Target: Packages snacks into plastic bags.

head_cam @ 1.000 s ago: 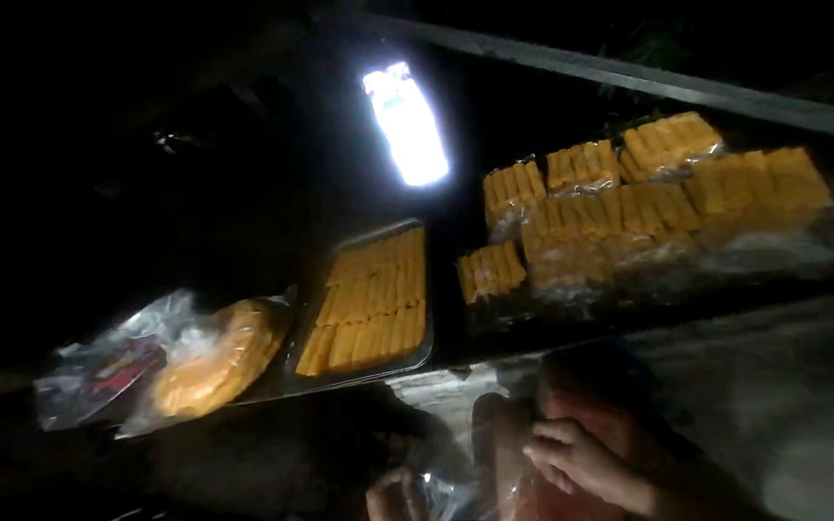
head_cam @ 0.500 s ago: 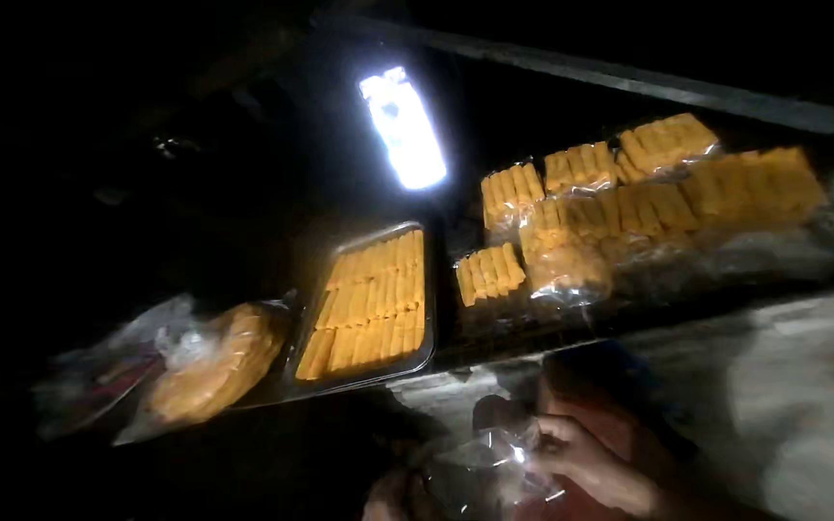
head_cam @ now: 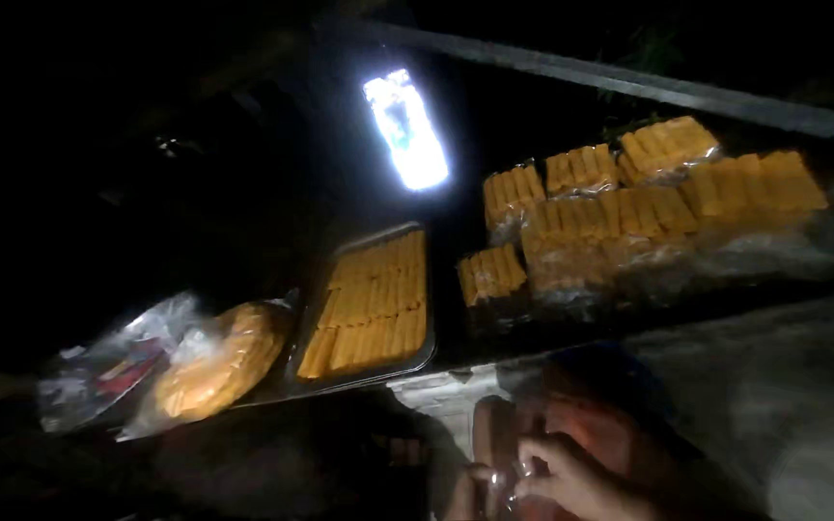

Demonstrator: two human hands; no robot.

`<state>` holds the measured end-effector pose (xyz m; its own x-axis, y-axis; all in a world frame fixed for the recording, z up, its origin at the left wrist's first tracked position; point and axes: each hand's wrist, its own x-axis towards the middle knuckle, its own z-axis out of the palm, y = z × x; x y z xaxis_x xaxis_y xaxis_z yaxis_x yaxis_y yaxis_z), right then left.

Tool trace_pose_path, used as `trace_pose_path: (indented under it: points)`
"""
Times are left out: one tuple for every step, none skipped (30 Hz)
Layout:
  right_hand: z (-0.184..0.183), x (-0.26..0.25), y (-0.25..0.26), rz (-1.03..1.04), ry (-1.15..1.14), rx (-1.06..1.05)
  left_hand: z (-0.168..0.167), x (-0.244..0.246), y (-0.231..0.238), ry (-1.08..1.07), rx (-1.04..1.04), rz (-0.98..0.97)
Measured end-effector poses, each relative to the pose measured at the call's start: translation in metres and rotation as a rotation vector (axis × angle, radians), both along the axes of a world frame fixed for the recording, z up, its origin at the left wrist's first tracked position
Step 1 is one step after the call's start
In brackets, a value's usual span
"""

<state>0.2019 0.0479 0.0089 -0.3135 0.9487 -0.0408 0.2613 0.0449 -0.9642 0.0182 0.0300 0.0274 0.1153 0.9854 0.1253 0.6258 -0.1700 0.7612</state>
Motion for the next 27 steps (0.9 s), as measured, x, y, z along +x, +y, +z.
trace_pose_path:
  points:
    - [0.0, 0.003, 0.003, -0.03, -0.027, -0.002, -0.003, -0.004, 0.001, 0.049, 0.011, 0.019]
    - [0.0, 0.005, 0.004, -0.06, -0.059, 0.025, -0.004, -0.006, 0.001, 0.1, 0.005, 0.04]
    - [-0.001, 0.006, 0.005, -0.088, -0.088, 0.076, -0.006, -0.006, 0.001, 0.166, 0.021, 0.07]
    - [-0.001, 0.007, 0.006, -0.087, -0.118, 0.111, -0.008, -0.004, 0.0, 0.234, 0.043, 0.101]
    - [-0.003, 0.006, 0.006, -0.076, -0.15, 0.158, -0.01, -0.002, -0.001, 0.289, 0.074, 0.119]
    - [-0.005, 0.004, 0.006, -0.056, -0.173, 0.211, -0.012, 0.001, -0.002, 0.323, 0.122, 0.118]
    - [-0.006, 0.001, 0.006, -0.028, -0.194, 0.246, -0.014, 0.005, -0.003, 0.34, 0.16, 0.11]
    - [-0.006, -0.001, 0.005, 0.009, -0.213, 0.26, -0.014, 0.008, -0.005, 0.357, 0.178, 0.089]
    - [-0.004, -0.003, 0.003, 0.041, -0.231, 0.27, -0.014, 0.01, -0.007, 0.387, 0.201, 0.058]
    - [-0.003, -0.005, 0.002, 0.062, -0.248, 0.289, -0.016, 0.012, -0.008, 0.426, 0.244, 0.02]
    - [-0.005, -0.008, 0.001, 0.06, -0.271, 0.331, -0.019, 0.012, -0.008, 0.461, 0.279, -0.018]
    - [-0.007, -0.01, 0.0, 0.035, -0.294, 0.374, -0.021, 0.012, -0.007, 0.476, 0.289, -0.043]
    - [-0.006, -0.011, 0.0, 0.034, -0.332, 0.371, -0.025, 0.012, -0.006, 0.485, 0.291, -0.054]
    - [-0.006, -0.01, 0.001, 0.023, -0.38, 0.366, -0.027, 0.01, -0.005, 0.498, 0.27, -0.052]
    - [-0.004, -0.008, 0.003, 0.046, -0.424, 0.317, -0.029, 0.01, -0.005, 0.503, 0.237, -0.037]
    - [-0.004, -0.005, 0.005, 0.055, -0.464, 0.293, -0.029, 0.01, -0.004, 0.507, 0.191, -0.013]
    - [-0.007, -0.003, 0.008, 0.053, -0.497, 0.285, -0.03, 0.01, -0.004, 0.507, 0.147, 0.022]
    - [-0.008, 0.001, 0.01, 0.053, -0.512, 0.258, -0.032, 0.01, -0.004, 0.502, 0.082, 0.057]
    - [-0.01, 0.004, 0.011, 0.044, -0.518, 0.24, -0.035, 0.008, -0.005, 0.487, 0.033, 0.088]
    - [-0.013, 0.007, 0.013, 0.011, -0.524, 0.252, -0.036, 0.007, -0.005, 0.466, -0.017, 0.107]
    - [-0.013, 0.009, 0.015, 0.018, -0.535, 0.211, -0.039, 0.006, -0.006, 0.435, -0.044, 0.116]
    - [-0.009, 0.012, 0.018, 0.039, -0.544, 0.148, -0.042, 0.005, -0.006, 0.407, -0.067, 0.117]
    - [-0.008, 0.014, 0.02, 0.056, -0.555, 0.107, -0.049, 0.004, -0.006, 0.373, -0.06, 0.108]
    - [-0.01, 0.016, 0.022, 0.063, -0.554, 0.083, -0.055, 0.002, -0.007, 0.332, -0.047, 0.08]
    - [-0.013, 0.017, 0.023, 0.055, -0.536, 0.087, -0.057, 0.001, -0.007, 0.277, -0.034, 0.034]
    - [-0.014, 0.02, 0.025, 0.063, -0.518, 0.079, -0.058, -0.001, -0.008, 0.201, -0.027, -0.032]
    - [-0.015, 0.024, 0.028, 0.071, -0.507, 0.083, -0.06, -0.003, -0.007, 0.108, -0.022, -0.106]
